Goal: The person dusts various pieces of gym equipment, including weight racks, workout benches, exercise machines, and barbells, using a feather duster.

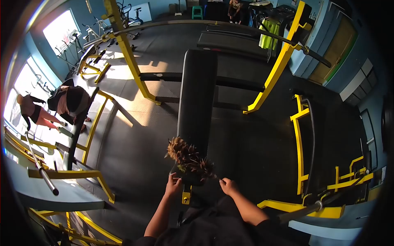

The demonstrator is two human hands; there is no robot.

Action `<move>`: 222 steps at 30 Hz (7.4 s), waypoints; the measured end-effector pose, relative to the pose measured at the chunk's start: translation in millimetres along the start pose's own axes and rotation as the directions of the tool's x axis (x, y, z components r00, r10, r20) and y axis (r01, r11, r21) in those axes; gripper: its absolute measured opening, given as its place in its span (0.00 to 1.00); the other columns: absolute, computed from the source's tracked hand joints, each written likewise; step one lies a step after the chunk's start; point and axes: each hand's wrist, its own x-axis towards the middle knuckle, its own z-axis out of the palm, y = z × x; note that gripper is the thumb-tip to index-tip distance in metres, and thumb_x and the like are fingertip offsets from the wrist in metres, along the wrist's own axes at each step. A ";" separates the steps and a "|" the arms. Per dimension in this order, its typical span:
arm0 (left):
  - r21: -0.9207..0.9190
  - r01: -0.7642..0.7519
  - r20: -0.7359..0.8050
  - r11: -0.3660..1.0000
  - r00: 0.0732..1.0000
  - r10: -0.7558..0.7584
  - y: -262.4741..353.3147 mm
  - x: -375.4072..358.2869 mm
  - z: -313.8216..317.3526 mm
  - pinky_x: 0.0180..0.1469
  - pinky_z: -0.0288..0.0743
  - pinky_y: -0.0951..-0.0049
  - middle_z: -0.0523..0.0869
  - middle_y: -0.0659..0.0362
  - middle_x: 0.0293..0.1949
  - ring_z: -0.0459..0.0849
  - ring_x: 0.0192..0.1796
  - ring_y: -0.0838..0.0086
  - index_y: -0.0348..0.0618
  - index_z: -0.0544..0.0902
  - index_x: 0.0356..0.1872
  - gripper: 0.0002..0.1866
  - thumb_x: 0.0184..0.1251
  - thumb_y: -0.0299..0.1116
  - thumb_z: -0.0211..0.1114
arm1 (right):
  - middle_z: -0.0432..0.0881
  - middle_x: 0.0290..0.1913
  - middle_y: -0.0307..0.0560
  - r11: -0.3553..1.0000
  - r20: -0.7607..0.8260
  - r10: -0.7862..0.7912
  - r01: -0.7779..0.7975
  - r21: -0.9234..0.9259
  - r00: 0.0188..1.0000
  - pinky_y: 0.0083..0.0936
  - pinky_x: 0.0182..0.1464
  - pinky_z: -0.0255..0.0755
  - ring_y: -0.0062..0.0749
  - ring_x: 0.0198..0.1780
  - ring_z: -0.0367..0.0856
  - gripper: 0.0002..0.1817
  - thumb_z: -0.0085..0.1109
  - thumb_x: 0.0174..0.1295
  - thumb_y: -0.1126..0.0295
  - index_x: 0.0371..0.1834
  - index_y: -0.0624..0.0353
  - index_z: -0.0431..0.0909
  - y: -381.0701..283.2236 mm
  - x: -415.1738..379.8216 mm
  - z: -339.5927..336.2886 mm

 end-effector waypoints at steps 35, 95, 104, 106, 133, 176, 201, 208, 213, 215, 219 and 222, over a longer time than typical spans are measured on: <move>-0.222 0.461 -0.338 0.859 0.790 -0.511 87.5 143.3 122.1 0.57 0.77 0.63 0.83 0.46 0.54 0.84 0.54 0.60 0.43 0.64 0.69 0.29 0.71 0.37 0.63 | 0.85 0.39 0.50 0.818 0.696 -0.197 0.507 -0.271 0.690 0.49 0.43 0.78 0.54 0.43 0.84 0.13 0.50 0.71 0.53 0.40 0.48 0.79 20.5 348.8 -19.1; 0.373 -0.249 0.215 0.894 0.960 0.178 351.2 381.9 198.5 0.77 0.51 0.57 0.53 0.35 0.76 0.49 0.79 0.47 0.40 0.43 0.79 0.46 0.70 0.39 0.64 | 0.71 0.20 0.35 0.609 -0.204 0.533 -0.205 0.766 0.821 0.24 0.23 0.66 0.19 0.20 0.69 0.15 0.47 0.75 0.61 0.37 0.54 0.82 71.0 455.3 -154.3; 0.429 -0.186 0.178 0.884 0.977 0.119 360.0 407.2 243.8 0.77 0.50 0.52 0.40 0.33 0.78 0.40 0.80 0.44 0.43 0.40 0.79 0.49 0.69 0.42 0.65 | 0.86 0.40 0.56 0.820 -0.168 0.324 -0.188 0.540 0.931 0.42 0.45 0.77 0.56 0.45 0.84 0.16 0.48 0.74 0.62 0.41 0.61 0.82 39.1 451.3 -185.0; 0.441 -0.177 0.145 0.880 0.982 0.125 361.1 409.7 246.1 0.77 0.50 0.53 0.40 0.34 0.78 0.42 0.80 0.45 0.45 0.39 0.79 0.49 0.70 0.42 0.65 | 0.86 0.39 0.56 0.857 -0.091 0.180 -0.111 0.503 0.979 0.42 0.45 0.77 0.55 0.44 0.84 0.16 0.48 0.74 0.62 0.40 0.61 0.82 35.3 460.2 -202.9; -0.253 0.038 -0.395 0.967 0.908 -0.139 226.6 411.8 65.7 0.61 0.74 0.63 0.81 0.43 0.59 0.84 0.57 0.57 0.40 0.71 0.68 0.24 0.72 0.31 0.56 | 0.77 0.64 0.62 0.929 0.575 -0.142 -0.091 0.358 0.806 0.43 0.45 0.82 0.52 0.60 0.80 0.31 0.35 0.71 0.75 0.79 0.50 0.55 -432.0 569.3 67.5; 0.648 -0.751 0.128 0.127 0.272 0.954 720.6 408.6 191.5 0.75 0.33 0.36 0.76 0.57 0.59 0.70 0.67 0.61 0.50 0.78 0.62 0.20 0.68 0.31 0.58 | 0.66 0.22 0.40 0.853 -0.728 0.254 0.208 0.479 0.636 0.27 0.27 0.61 0.26 0.23 0.66 0.19 0.47 0.75 0.54 0.34 0.59 0.68 -37.8 356.8 -271.9; 0.130 -0.991 0.318 0.029 0.069 0.946 747.3 256.8 546.2 0.24 0.70 0.64 0.78 0.54 0.19 0.77 0.20 0.60 0.40 0.78 0.24 0.11 0.62 0.29 0.71 | 0.78 0.25 0.55 0.897 -0.850 0.400 0.042 0.440 0.344 0.37 0.29 0.70 0.51 0.28 0.80 0.16 0.47 0.76 0.57 0.44 0.58 0.78 199.3 326.8 -544.6; 0.117 -0.991 0.431 0.061 0.106 0.896 728.9 286.4 620.5 0.31 0.72 0.59 0.78 0.55 0.23 0.79 0.27 0.59 0.41 0.78 0.25 0.10 0.61 0.29 0.70 | 0.83 0.33 0.56 0.710 -0.682 0.704 -0.162 0.685 0.197 0.40 0.39 0.74 0.52 0.37 0.84 0.22 0.45 0.76 0.53 0.45 0.61 0.81 262.3 325.9 -485.9; -0.264 -0.935 0.706 0.237 -0.020 0.708 649.0 326.8 712.3 0.49 0.74 0.59 0.81 0.51 0.42 0.80 0.44 0.60 0.38 0.77 0.57 0.22 0.62 0.31 0.68 | 0.84 0.40 0.57 0.610 -0.574 0.792 -0.249 0.752 0.207 0.40 0.46 0.74 0.52 0.45 0.84 0.23 0.45 0.76 0.52 0.46 0.61 0.80 280.7 296.0 -432.3; -0.278 -0.911 0.775 0.304 -0.025 0.632 621.9 330.5 745.0 0.50 0.75 0.61 0.81 0.52 0.44 0.80 0.45 0.61 0.38 0.76 0.58 0.22 0.63 0.30 0.67 | 0.85 0.42 0.55 0.446 -0.382 0.886 -0.262 0.856 0.261 0.40 0.48 0.74 0.53 0.47 0.83 0.22 0.46 0.76 0.53 0.47 0.61 0.80 280.6 290.9 -427.5; -0.248 -0.826 0.918 0.506 -0.034 0.395 617.2 300.6 785.8 0.58 0.74 0.58 0.79 0.51 0.52 0.79 0.53 0.60 0.41 0.72 0.63 0.24 0.67 0.32 0.64 | 0.83 0.39 0.56 0.502 -0.506 0.860 -0.266 0.823 0.057 0.40 0.44 0.73 0.51 0.40 0.83 0.18 0.46 0.76 0.59 0.49 0.62 0.79 290.6 290.1 -437.7; -0.219 -0.826 0.949 0.519 -0.058 0.308 624.9 286.0 827.2 0.57 0.74 0.58 0.79 0.51 0.52 0.79 0.52 0.60 0.42 0.70 0.65 0.25 0.68 0.32 0.63 | 0.83 0.40 0.59 0.381 -0.462 0.878 -0.401 0.833 -0.127 0.42 0.44 0.74 0.57 0.41 0.82 0.16 0.46 0.76 0.61 0.51 0.62 0.78 333.6 277.7 -456.3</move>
